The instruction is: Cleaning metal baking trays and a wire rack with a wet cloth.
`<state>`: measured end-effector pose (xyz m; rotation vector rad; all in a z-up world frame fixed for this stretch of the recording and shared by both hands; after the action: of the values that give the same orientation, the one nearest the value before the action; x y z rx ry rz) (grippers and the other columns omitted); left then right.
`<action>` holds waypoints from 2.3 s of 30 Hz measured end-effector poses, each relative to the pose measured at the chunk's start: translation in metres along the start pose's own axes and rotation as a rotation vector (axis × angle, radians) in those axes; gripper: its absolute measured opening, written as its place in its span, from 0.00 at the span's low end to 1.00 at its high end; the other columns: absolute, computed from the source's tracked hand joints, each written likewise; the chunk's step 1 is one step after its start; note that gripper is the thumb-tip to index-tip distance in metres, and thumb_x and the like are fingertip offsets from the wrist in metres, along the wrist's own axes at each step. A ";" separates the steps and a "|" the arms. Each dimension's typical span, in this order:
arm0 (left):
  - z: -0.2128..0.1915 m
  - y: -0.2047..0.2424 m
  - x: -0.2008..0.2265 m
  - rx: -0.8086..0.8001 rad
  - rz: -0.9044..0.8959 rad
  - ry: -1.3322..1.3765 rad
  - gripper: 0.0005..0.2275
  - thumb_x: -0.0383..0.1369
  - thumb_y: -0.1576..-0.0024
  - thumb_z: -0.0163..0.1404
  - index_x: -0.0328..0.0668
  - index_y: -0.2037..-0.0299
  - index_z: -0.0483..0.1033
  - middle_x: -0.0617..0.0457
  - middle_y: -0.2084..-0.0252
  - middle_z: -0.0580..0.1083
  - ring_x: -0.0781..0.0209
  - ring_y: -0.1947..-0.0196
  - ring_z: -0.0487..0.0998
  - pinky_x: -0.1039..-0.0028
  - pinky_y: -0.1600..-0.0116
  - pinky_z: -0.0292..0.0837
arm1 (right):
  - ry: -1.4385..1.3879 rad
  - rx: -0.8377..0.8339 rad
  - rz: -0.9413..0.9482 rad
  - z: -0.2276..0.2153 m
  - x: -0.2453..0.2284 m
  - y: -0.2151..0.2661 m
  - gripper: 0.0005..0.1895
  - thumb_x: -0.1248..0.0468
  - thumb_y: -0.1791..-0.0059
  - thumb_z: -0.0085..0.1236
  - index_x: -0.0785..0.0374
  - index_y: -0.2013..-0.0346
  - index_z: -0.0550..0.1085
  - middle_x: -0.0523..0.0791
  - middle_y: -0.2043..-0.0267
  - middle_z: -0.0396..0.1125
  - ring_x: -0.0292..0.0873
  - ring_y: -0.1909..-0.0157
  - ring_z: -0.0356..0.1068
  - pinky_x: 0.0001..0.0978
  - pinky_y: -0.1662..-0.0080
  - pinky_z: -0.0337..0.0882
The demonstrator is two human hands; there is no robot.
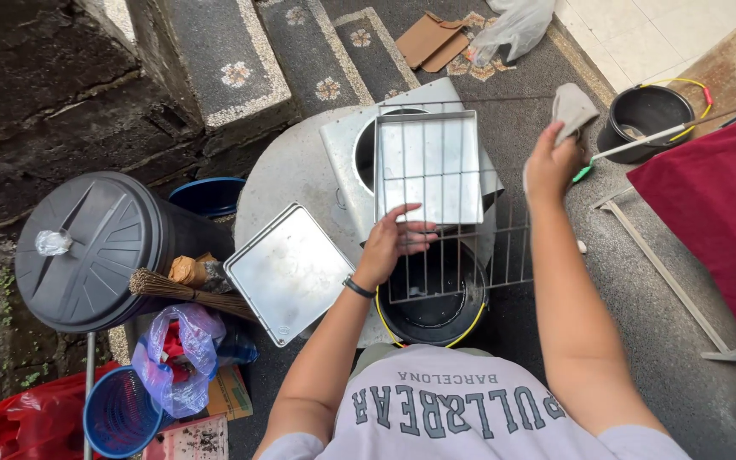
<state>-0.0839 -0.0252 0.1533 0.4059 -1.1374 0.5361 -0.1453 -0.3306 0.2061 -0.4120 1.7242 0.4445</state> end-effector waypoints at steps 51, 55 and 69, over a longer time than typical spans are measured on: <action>0.038 0.087 0.057 -0.014 0.281 -0.067 0.29 0.60 0.37 0.36 0.35 0.50 0.64 0.42 0.43 0.75 0.47 0.43 0.79 0.61 0.40 0.77 | 0.241 0.254 -1.046 0.021 -0.095 0.125 0.29 0.61 0.35 0.42 0.68 0.22 0.49 0.60 0.21 0.48 0.56 0.18 0.45 0.56 0.21 0.44; 0.025 0.087 0.050 -0.005 0.289 -0.017 0.29 0.60 0.38 0.38 0.37 0.50 0.64 0.44 0.43 0.74 0.50 0.43 0.80 0.64 0.41 0.78 | 0.280 0.023 -1.175 0.054 -0.147 0.232 0.29 0.62 0.43 0.49 0.72 0.29 0.61 0.57 0.24 0.52 0.57 0.20 0.45 0.60 0.26 0.37; 0.002 0.120 0.101 0.170 0.508 -0.189 0.33 0.59 0.34 0.32 0.29 0.39 0.64 0.37 0.41 0.74 0.46 0.43 0.82 0.61 0.40 0.80 | -0.760 -0.023 -0.383 0.005 -0.082 0.140 0.13 0.61 0.41 0.37 0.59 0.44 0.66 0.47 0.43 0.66 0.41 0.46 0.72 0.34 0.46 0.78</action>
<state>-0.1244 0.0898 0.2522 0.3162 -1.3900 1.0620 -0.1960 -0.2050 0.2955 -0.4968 0.8798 0.2854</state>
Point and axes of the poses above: each hand's wrist, its own y-axis away from the middle knuckle, its own z-axis out of the palm, x = y × z, the point moved 7 cm from there along -y, towards the middle knuckle
